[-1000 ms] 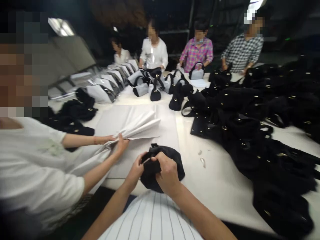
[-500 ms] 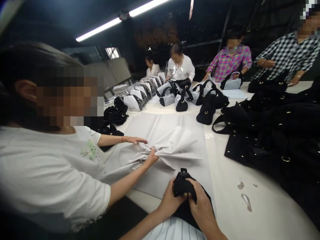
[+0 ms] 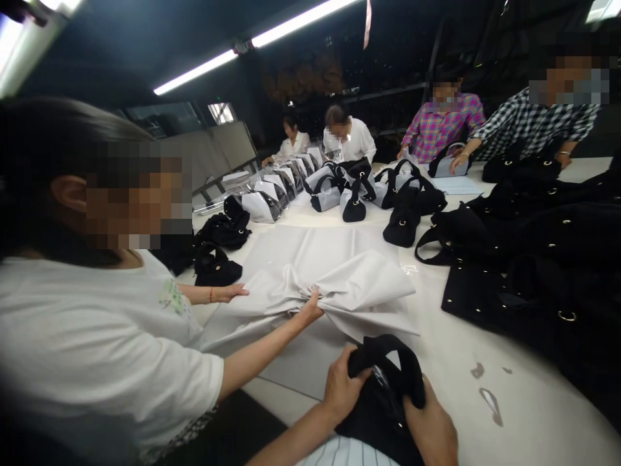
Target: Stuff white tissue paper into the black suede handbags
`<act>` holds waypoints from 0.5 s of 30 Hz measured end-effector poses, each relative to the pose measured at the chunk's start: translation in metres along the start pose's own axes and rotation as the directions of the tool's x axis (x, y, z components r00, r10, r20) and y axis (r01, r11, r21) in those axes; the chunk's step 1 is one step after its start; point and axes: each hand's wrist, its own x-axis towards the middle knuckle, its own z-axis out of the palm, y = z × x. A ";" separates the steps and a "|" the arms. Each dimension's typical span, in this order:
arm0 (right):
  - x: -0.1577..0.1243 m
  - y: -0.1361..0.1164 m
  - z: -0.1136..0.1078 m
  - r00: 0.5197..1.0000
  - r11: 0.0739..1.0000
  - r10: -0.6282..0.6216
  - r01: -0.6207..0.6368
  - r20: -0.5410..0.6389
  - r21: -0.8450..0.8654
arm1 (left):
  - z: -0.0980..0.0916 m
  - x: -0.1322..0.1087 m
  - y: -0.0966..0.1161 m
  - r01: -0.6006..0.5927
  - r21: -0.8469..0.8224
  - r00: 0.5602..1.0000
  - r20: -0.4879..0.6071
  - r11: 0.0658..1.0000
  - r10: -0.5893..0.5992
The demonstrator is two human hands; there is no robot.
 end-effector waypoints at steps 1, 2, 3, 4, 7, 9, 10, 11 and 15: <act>0.000 0.005 -0.007 1.000 1.000 0.018 -0.018 -0.003 -0.003 | -0.004 -0.003 0.003 -0.033 -0.011 0.999 -0.010 0.999 0.033; 0.000 0.009 -0.014 0.999 1.000 0.027 -0.027 -0.043 -0.004 | -0.007 -0.006 0.007 -0.071 -0.017 0.997 -0.017 0.997 0.071; -0.001 0.011 -0.022 0.995 0.999 0.036 -0.037 -0.096 -0.006 | -0.011 -0.009 0.012 -0.120 -0.017 0.993 -0.018 0.993 0.119; -0.002 0.013 -0.029 0.985 0.999 0.045 -0.046 -0.166 -0.006 | -0.014 -0.011 0.017 -0.177 -0.006 0.984 -0.015 0.984 0.177; -0.004 0.009 -0.050 0.895 0.998 -0.034 0.056 -0.445 0.038 | -0.023 -0.017 0.036 -0.347 0.063 0.937 0.070 0.936 0.343; -0.006 0.000 -0.064 0.768 0.961 -0.170 0.267 -0.618 0.067 | -0.029 -0.025 0.052 -0.386 0.084 0.914 0.166 0.919 0.369; -0.007 -0.005 -0.071 0.710 0.919 -0.242 0.386 -0.661 0.078 | -0.030 -0.029 0.061 -0.375 0.071 0.913 0.202 0.924 0.355; -0.007 -0.010 -0.078 0.661 0.882 -0.267 0.460 -0.701 0.098 | -0.031 -0.035 0.069 -0.340 0.041 0.921 0.214 0.939 0.324; 0.008 -0.009 -0.090 0.751 0.888 -0.125 0.377 -0.648 0.265 | -0.018 -0.046 0.091 -0.083 -0.140 0.993 0.071 0.987 0.093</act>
